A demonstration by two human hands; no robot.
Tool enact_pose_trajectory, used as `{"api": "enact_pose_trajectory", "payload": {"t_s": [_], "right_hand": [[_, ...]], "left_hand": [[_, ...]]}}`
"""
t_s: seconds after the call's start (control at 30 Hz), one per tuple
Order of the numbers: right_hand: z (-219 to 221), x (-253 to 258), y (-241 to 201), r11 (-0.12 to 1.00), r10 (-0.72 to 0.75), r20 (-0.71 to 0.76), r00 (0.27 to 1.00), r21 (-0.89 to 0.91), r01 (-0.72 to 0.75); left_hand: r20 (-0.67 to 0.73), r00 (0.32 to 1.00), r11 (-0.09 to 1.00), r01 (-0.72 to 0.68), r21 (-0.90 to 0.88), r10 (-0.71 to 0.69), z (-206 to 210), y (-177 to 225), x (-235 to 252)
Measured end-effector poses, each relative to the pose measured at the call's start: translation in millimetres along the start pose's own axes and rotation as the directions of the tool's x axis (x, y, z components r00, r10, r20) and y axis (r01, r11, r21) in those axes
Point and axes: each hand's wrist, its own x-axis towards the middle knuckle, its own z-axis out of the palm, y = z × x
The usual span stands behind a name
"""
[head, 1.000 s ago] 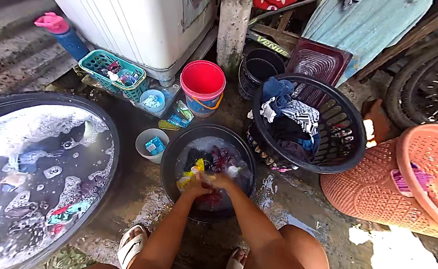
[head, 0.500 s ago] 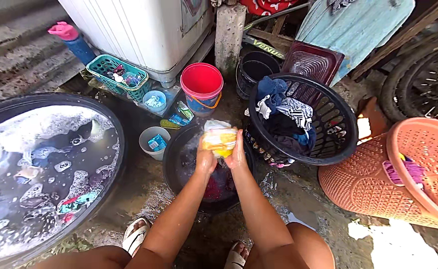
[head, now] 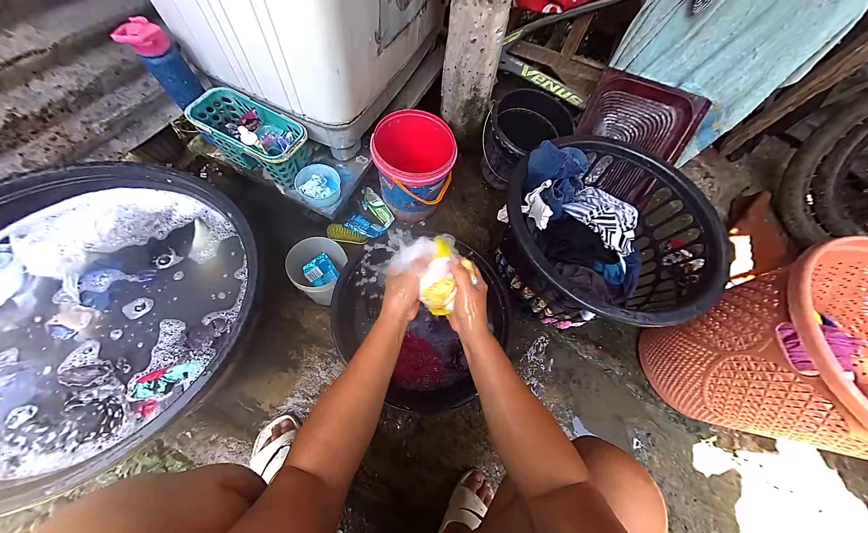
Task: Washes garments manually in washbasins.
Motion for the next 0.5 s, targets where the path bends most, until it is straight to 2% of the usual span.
{"api": "enact_pose_trajectory", "payload": {"t_s": [0.07,0.13,0.2,0.23,0.27,0.33,0.4,0.43,0.47,0.5], "right_hand": [[-1,4,10,0.988,0.112,-0.015,0.994,0.112,-0.11],[-1,6,20,0.956,0.24,0.017,0.971,0.169,-0.239],[-3,6,24,0.929,0.352,0.06,0.934,0.096,-0.356],[-5,8,22,0.929,0.368,0.057,0.928,0.016,-0.37],[-10,11,15,0.939,0.334,0.047,0.941,-0.105,-0.328],[-27,20,-23,0.904,0.153,-0.004,0.988,-0.404,-0.142],[-58,28,-84,0.796,-0.075,-0.041,0.996,-0.605,0.035],[-80,26,-124,0.721,-0.176,-0.064,0.982,-0.688,0.085],[-106,18,-166,0.634,-0.273,-0.092,0.958,-0.766,0.107],[-135,5,-206,0.533,-0.374,-0.132,0.918,-0.84,0.097]], "left_hand": [[0.034,0.998,0.97,-0.054,0.238,0.047,1,-4,-6],[0.099,0.993,0.892,-0.1,0.442,0.062,-2,-6,-7],[0.174,0.982,0.817,-0.158,0.554,0.072,-4,-5,-8],[0.205,0.976,0.819,-0.175,0.546,0.072,-3,-4,-10],[0.233,0.97,0.839,-0.177,0.514,0.062,0,-5,-11],[0.324,0.945,0.89,-0.115,0.442,-0.039,0,-14,-6],[0.419,0.869,0.861,0.016,0.509,-0.264,-7,-41,1],[0.415,0.823,0.781,0.055,0.622,-0.387,-13,-57,1],[0.38,0.765,0.638,0.052,0.768,-0.52,-23,-75,-1],[0.332,0.687,0.446,-0.014,0.895,-0.646,-38,-95,-4]]}}
